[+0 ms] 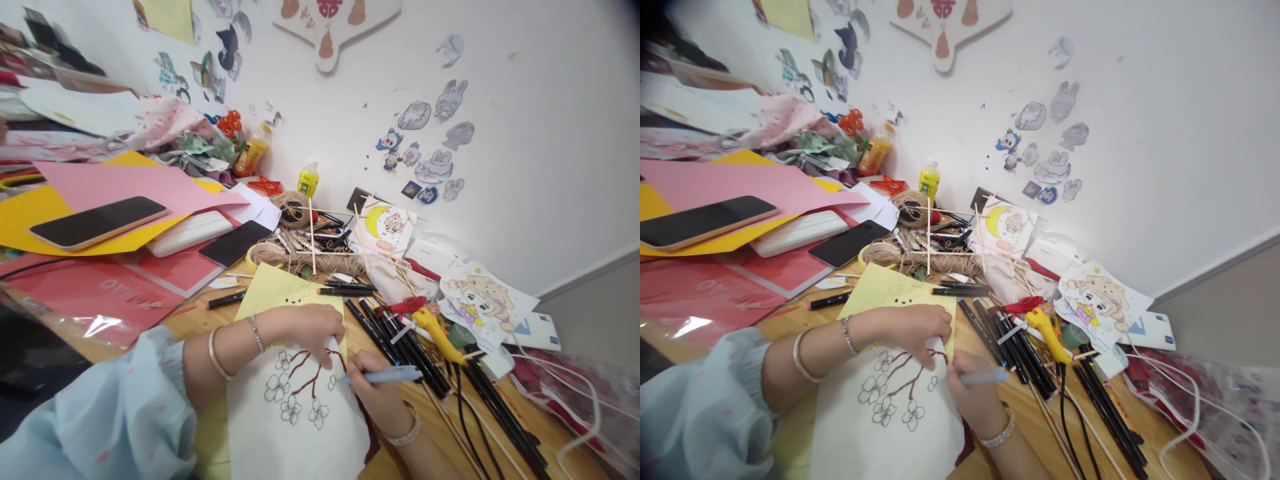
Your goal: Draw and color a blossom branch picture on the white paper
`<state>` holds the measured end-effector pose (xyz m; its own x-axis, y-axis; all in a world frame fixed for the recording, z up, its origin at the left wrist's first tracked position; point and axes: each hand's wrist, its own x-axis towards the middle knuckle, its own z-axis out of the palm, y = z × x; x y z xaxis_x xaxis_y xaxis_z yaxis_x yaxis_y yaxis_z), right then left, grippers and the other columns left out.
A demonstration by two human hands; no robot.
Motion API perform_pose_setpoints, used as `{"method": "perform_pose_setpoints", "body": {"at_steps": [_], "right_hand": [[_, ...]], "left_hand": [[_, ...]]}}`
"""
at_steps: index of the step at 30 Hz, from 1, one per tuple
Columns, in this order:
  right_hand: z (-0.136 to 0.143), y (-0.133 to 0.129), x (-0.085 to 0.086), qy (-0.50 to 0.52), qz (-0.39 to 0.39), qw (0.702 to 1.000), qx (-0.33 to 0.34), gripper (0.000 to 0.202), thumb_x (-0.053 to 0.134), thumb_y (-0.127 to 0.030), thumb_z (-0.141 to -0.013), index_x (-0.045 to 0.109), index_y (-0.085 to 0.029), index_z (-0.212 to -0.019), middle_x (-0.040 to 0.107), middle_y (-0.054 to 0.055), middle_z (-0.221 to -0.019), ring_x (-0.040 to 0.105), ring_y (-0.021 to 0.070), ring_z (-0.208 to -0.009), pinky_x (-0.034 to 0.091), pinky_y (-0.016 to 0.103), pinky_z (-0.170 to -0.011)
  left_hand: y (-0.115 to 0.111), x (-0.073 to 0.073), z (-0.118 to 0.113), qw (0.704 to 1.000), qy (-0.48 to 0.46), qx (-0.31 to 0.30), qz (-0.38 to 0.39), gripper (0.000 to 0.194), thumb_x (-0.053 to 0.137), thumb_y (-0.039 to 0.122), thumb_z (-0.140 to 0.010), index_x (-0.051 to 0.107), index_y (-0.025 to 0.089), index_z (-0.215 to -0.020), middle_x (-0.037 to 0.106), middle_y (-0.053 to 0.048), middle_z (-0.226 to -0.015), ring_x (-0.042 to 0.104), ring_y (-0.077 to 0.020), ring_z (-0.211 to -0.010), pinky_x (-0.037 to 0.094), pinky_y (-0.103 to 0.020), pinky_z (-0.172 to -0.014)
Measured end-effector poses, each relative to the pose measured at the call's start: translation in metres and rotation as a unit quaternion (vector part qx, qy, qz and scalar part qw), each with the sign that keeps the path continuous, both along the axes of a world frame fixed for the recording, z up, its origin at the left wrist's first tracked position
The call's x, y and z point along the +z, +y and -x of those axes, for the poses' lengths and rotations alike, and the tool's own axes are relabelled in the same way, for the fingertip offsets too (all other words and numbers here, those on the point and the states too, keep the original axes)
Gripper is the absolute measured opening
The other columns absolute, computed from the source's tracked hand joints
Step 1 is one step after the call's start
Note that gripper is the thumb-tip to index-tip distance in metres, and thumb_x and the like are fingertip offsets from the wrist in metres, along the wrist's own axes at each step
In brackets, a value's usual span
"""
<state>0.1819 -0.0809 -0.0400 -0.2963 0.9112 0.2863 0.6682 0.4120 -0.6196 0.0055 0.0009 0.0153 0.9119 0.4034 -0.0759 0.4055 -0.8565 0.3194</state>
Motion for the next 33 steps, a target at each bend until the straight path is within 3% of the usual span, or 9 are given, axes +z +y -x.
{"method": "perform_pose_setpoints", "body": {"at_steps": [11,33], "right_hand": [[-0.0018,0.0019,-0.0057,0.021,0.011,1.000,-0.007,0.029,0.039,-0.023,-0.077,0.021,-0.023,-0.053,0.029,-0.006,-0.048,0.034,0.0111,-0.046,0.025,0.025,-0.046],[-0.0024,0.0009,-0.0041,0.036,0.033,0.999,0.021,0.030,0.043,-0.024,-0.077,0.032,-0.021,-0.049,0.039,-0.005,-0.044,0.040,0.0105,-0.044,0.028,0.023,-0.046]], "left_hand": [[0.0001,0.0009,0.0003,1.000,-0.005,0.004,0.003,0.032,0.076,0.037,-0.063,0.062,0.016,-0.083,0.059,-0.005,-0.086,0.055,-0.0208,-0.084,0.041,-0.025,-0.068],[0.0008,-0.0003,0.0006,1.000,-0.002,-0.001,0.002,0.030,0.075,0.037,-0.064,0.062,0.017,-0.083,0.059,-0.005,-0.087,0.054,-0.0205,-0.084,0.042,-0.026,-0.069]]}}
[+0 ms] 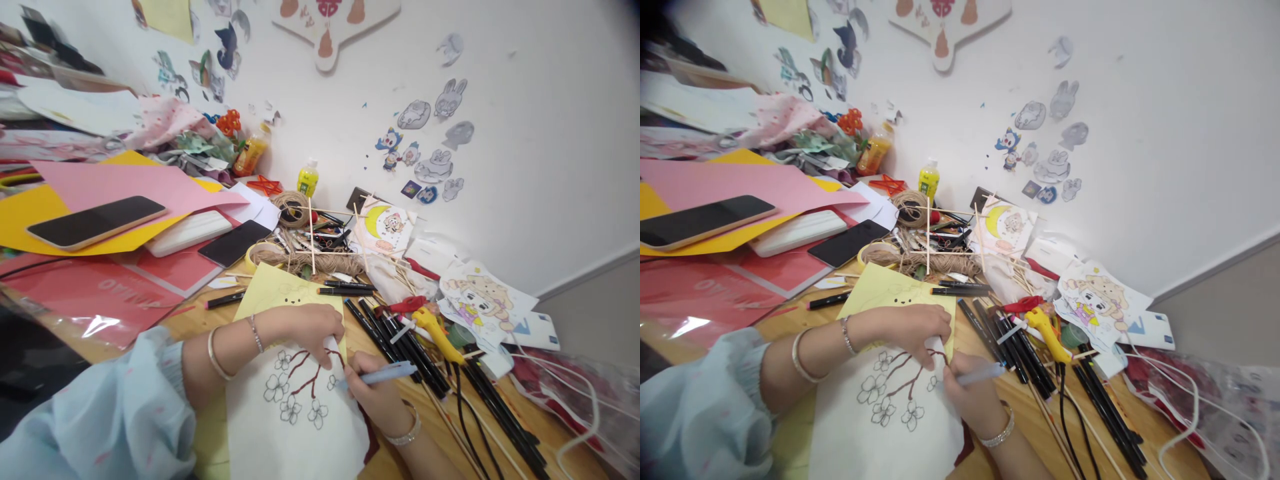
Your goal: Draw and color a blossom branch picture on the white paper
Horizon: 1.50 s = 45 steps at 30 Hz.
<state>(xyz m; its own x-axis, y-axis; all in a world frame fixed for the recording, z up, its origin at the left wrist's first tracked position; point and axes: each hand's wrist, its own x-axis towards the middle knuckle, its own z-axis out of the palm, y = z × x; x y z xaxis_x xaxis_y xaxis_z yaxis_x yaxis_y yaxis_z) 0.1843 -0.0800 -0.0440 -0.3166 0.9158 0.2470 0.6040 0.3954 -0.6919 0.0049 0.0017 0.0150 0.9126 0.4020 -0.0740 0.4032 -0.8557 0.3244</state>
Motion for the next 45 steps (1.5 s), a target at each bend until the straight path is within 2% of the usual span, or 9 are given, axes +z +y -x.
{"method": "perform_pose_setpoints", "body": {"at_steps": [11,21,33,35,40,45], "right_hand": [[0.0001,-0.0004,-0.0024,0.013,0.000,1.000,-0.014,0.028,0.040,-0.022,-0.076,0.026,-0.023,-0.052,0.032,-0.006,-0.047,0.036,0.0110,-0.046,0.027,0.024,-0.045],[0.0019,-0.0017,0.0020,0.049,0.018,0.998,-0.019,0.028,0.042,-0.021,-0.076,0.027,-0.022,-0.052,0.030,-0.007,-0.048,0.035,0.0103,-0.046,0.027,0.023,-0.045],[0.0009,-0.0004,-0.0002,0.024,-0.018,0.999,-0.038,0.028,0.041,-0.022,-0.076,0.026,-0.022,-0.052,0.031,-0.006,-0.048,0.035,0.0107,-0.046,0.028,0.023,-0.046],[-0.0002,-0.0015,-0.0002,0.022,-0.026,0.999,-0.029,0.029,0.040,-0.021,-0.078,0.028,-0.022,-0.052,0.034,-0.006,-0.047,0.037,0.0109,-0.046,0.029,0.024,-0.046],[-0.0007,-0.0040,0.0014,-0.017,-0.054,0.997,0.047,0.031,0.045,-0.020,-0.079,0.034,-0.021,-0.050,0.042,-0.004,-0.046,0.043,0.0109,-0.045,0.032,0.023,-0.047],[0.0004,-0.0034,0.0031,-0.046,-0.062,0.995,0.061,0.030,0.046,-0.020,-0.078,0.034,-0.021,-0.050,0.044,-0.004,-0.047,0.044,0.0112,-0.046,0.034,0.023,-0.047]], "left_hand": [[-0.0002,-0.0001,0.0006,1.000,-0.006,0.003,0.006,0.030,0.075,0.036,-0.063,0.062,0.018,-0.082,0.059,-0.004,-0.086,0.054,-0.0201,-0.084,0.041,-0.025,-0.069],[-0.0010,0.0008,0.0008,1.000,-0.019,0.006,0.009,0.030,0.076,0.035,-0.062,0.062,0.018,-0.083,0.059,-0.004,-0.085,0.054,-0.0205,-0.084,0.041,-0.026,-0.069],[-0.0015,0.0026,0.0001,1.000,-0.002,0.005,0.001,0.031,0.075,0.037,-0.063,0.062,0.017,-0.083,0.059,-0.005,-0.087,0.054,-0.0211,-0.087,0.042,-0.026,-0.071],[-0.0015,0.0026,0.0001,1.000,0.003,0.004,0.002,0.031,0.075,0.037,-0.064,0.062,0.017,-0.084,0.059,-0.005,-0.087,0.054,-0.0211,-0.087,0.042,-0.025,-0.072],[0.0001,-0.0009,0.0000,1.000,-0.012,-0.003,-0.002,0.031,0.075,0.037,-0.063,0.062,0.017,-0.083,0.060,-0.005,-0.087,0.055,-0.0215,-0.086,0.042,-0.026,-0.072],[0.0014,-0.0043,0.0002,1.000,-0.026,-0.008,-0.003,0.030,0.075,0.038,-0.063,0.062,0.017,-0.081,0.060,-0.005,-0.084,0.054,-0.0215,-0.084,0.041,-0.027,-0.070]]}}
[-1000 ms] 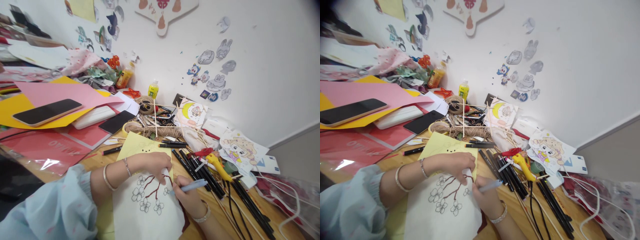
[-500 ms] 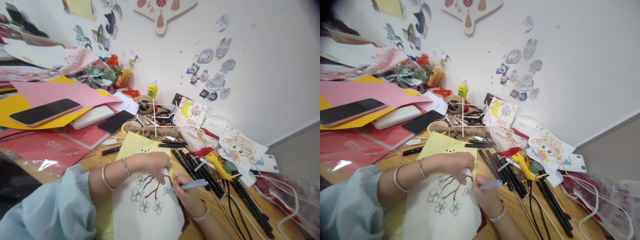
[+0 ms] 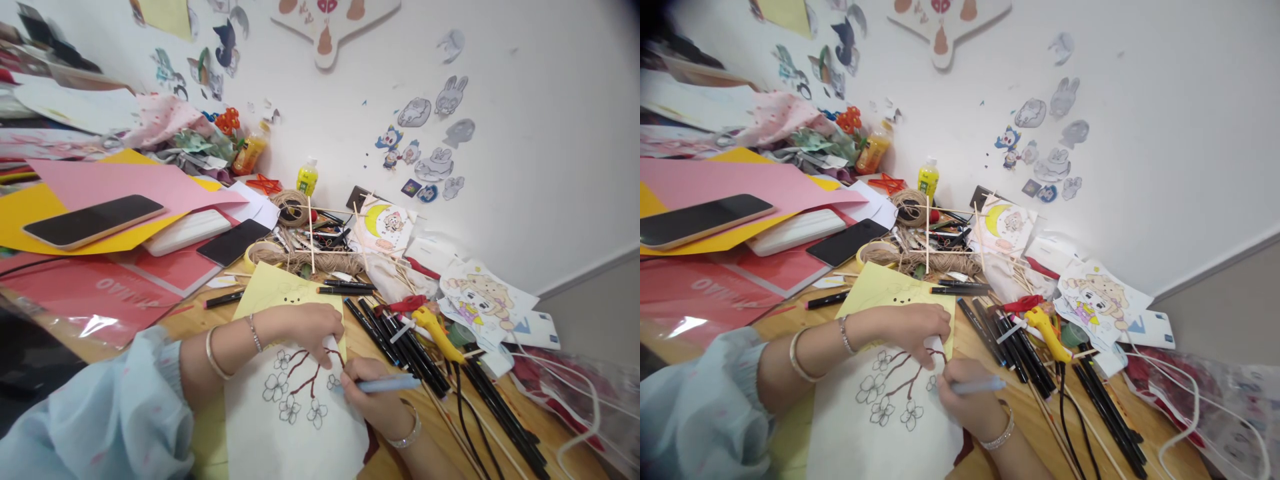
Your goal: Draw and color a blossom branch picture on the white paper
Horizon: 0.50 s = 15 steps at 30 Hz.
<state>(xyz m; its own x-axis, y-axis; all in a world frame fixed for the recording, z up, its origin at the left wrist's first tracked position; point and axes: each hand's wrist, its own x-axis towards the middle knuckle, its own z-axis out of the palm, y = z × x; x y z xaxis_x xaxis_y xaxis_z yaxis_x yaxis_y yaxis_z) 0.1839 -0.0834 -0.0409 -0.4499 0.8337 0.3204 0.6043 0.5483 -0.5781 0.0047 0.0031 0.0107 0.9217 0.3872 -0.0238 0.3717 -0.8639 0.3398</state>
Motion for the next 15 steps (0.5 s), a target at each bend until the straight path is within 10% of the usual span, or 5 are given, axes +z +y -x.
{"method": "perform_pose_setpoints", "body": {"at_steps": [15], "right_hand": [[0.0012,0.0002,0.0031,0.025,0.042,0.999,0.012,0.036,0.048,-0.025,-0.082,0.043,-0.020,-0.047,0.050,-0.002,-0.046,0.047,0.0115,-0.046,0.034,0.023,-0.047]], "left_hand": [[-0.0002,-0.0006,0.0004,1.000,-0.012,0.003,0.002,0.030,0.076,0.036,-0.061,0.063,0.018,-0.081,0.060,-0.004,-0.083,0.054,-0.0212,-0.083,0.042,-0.027,-0.072]]}}
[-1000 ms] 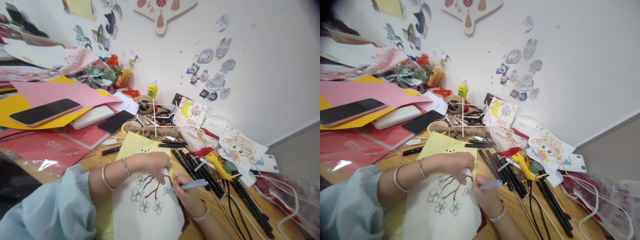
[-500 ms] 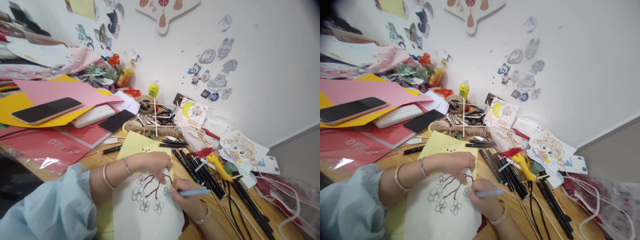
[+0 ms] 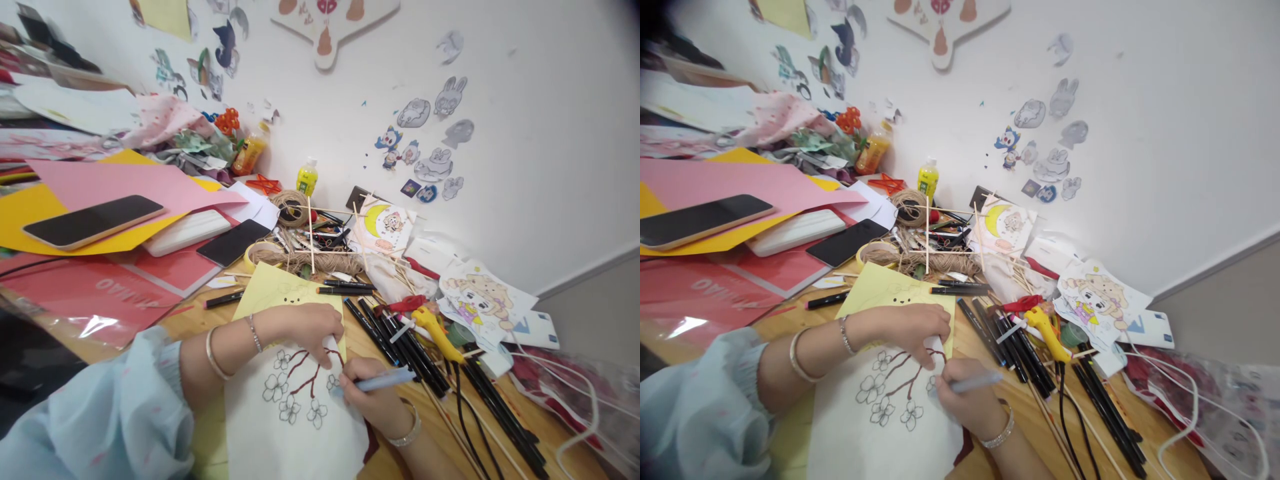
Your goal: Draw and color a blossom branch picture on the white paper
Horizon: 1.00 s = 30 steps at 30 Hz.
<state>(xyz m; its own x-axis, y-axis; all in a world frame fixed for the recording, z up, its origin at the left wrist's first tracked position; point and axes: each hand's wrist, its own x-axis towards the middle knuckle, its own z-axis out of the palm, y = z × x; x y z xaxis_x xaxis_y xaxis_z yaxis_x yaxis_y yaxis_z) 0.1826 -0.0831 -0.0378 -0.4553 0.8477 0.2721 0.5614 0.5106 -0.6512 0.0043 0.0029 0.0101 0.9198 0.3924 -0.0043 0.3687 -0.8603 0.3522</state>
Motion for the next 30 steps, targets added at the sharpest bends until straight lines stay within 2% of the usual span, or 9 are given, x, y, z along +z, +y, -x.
{"method": "perform_pose_setpoints", "body": {"at_steps": [17,30], "right_hand": [[0.0000,0.0000,-0.0004,0.023,0.041,0.999,-0.010,0.030,0.046,-0.020,-0.076,0.034,-0.021,-0.049,0.045,-0.004,-0.046,0.044,0.0110,-0.045,0.034,0.023,-0.046],[-0.0010,0.0013,-0.0046,0.009,-0.006,1.000,-0.017,0.029,0.043,-0.021,-0.076,0.026,-0.022,-0.051,0.038,-0.004,-0.046,0.040,0.0107,-0.044,0.030,0.023,-0.045]], "left_hand": [[-0.0021,0.0066,-0.0011,0.999,0.040,0.007,0.001,0.032,0.074,0.038,-0.064,0.062,0.017,-0.085,0.060,-0.006,-0.088,0.055,-0.0217,-0.087,0.043,-0.027,-0.073],[-0.0030,0.0092,-0.0006,0.999,0.045,0.010,0.008,0.031,0.074,0.037,-0.065,0.062,0.018,-0.086,0.059,-0.004,-0.087,0.053,-0.0207,-0.086,0.042,-0.026,-0.071]]}}
